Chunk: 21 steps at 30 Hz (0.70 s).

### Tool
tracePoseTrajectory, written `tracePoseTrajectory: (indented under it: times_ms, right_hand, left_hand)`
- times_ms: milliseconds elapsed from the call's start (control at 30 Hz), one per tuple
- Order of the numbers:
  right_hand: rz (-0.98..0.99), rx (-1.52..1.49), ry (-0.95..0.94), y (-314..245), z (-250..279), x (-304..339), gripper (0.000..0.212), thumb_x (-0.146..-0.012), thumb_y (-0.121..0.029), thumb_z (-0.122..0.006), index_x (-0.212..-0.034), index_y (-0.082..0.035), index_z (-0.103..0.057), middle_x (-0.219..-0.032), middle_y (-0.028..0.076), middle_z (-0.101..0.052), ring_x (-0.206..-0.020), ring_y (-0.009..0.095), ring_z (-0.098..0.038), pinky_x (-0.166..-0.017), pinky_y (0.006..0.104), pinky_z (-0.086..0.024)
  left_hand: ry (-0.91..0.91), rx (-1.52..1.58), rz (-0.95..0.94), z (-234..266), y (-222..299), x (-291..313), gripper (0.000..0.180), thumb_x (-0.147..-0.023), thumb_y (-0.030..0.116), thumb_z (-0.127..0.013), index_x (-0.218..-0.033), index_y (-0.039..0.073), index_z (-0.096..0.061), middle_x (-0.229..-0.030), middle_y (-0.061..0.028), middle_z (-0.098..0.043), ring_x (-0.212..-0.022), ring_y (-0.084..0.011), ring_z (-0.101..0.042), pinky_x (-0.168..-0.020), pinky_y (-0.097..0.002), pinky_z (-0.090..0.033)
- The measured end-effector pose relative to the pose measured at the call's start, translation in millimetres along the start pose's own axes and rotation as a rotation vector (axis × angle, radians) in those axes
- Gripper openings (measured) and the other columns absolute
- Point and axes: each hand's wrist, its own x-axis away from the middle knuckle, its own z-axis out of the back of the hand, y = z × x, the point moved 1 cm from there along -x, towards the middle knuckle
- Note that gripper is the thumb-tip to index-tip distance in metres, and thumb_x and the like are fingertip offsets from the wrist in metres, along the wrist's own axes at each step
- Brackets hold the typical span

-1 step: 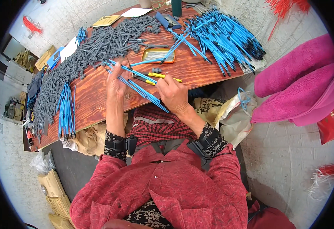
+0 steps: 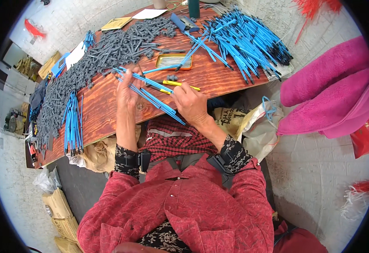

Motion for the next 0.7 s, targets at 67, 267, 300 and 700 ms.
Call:
tracePoseTrajectory:
  times_ms: [67, 267, 300, 700]
  right_hand:
    - [-0.031, -0.107, -0.062, 9, 1, -3, 0.022, -0.083, -0.022, -0.076, -0.083, -0.009, -0.058, -0.08, 0.007, -0.059, -0.068, 0.029, -0.065, -0.055, 0.0417, -0.05]
    - [-0.501, -0.395, -0.139, 84, -19, -36, 0.035, -0.096, -0.036, -0.064, -0.089, -0.002, -0.068, -0.077, 0.009, -0.071, -0.06, 0.018, -0.067, -0.057, 0.0338, -0.05]
    - [-0.576, -0.378, -0.113, 105, -24, -45, 0.038, -0.097, -0.038, -0.06, -0.09, -0.002, -0.069, -0.076, 0.009, -0.071, -0.059, 0.015, -0.066, -0.057, 0.0323, -0.05]
    - [-0.808, -0.082, -0.294, 148, -42, -106, 0.027, -0.085, -0.032, -0.062, -0.082, -0.006, -0.072, -0.074, 0.004, -0.072, -0.063, 0.014, -0.068, -0.058, 0.032, -0.049]
  left_hand:
    - [-0.018, 0.008, 0.035, 7, 1, -4, 0.028, -0.091, 0.018, -0.075, -0.109, 0.004, -0.059, -0.107, -0.0157, -0.069, -0.099, -0.0275, -0.069, -0.088, -0.0393, -0.06]
    - [0.04, 0.057, 0.046, 8, 4, -2, 0.024, -0.092, 0.015, -0.074, -0.107, 0.005, -0.058, -0.109, -0.0162, -0.068, -0.099, -0.0269, -0.068, -0.089, -0.0392, -0.06]
    - [0.029, 0.055, 0.048, 7, 5, 0, 0.024, -0.092, 0.015, -0.074, -0.107, 0.005, -0.058, -0.109, -0.0162, -0.068, -0.099, -0.0269, -0.068, -0.089, -0.0392, -0.06]
    - [0.038, 0.032, 0.102, 3, 3, 13, 0.026, -0.092, 0.021, -0.074, -0.111, 0.007, -0.061, -0.112, -0.0105, -0.068, -0.105, -0.0253, -0.067, -0.096, -0.0404, -0.055]
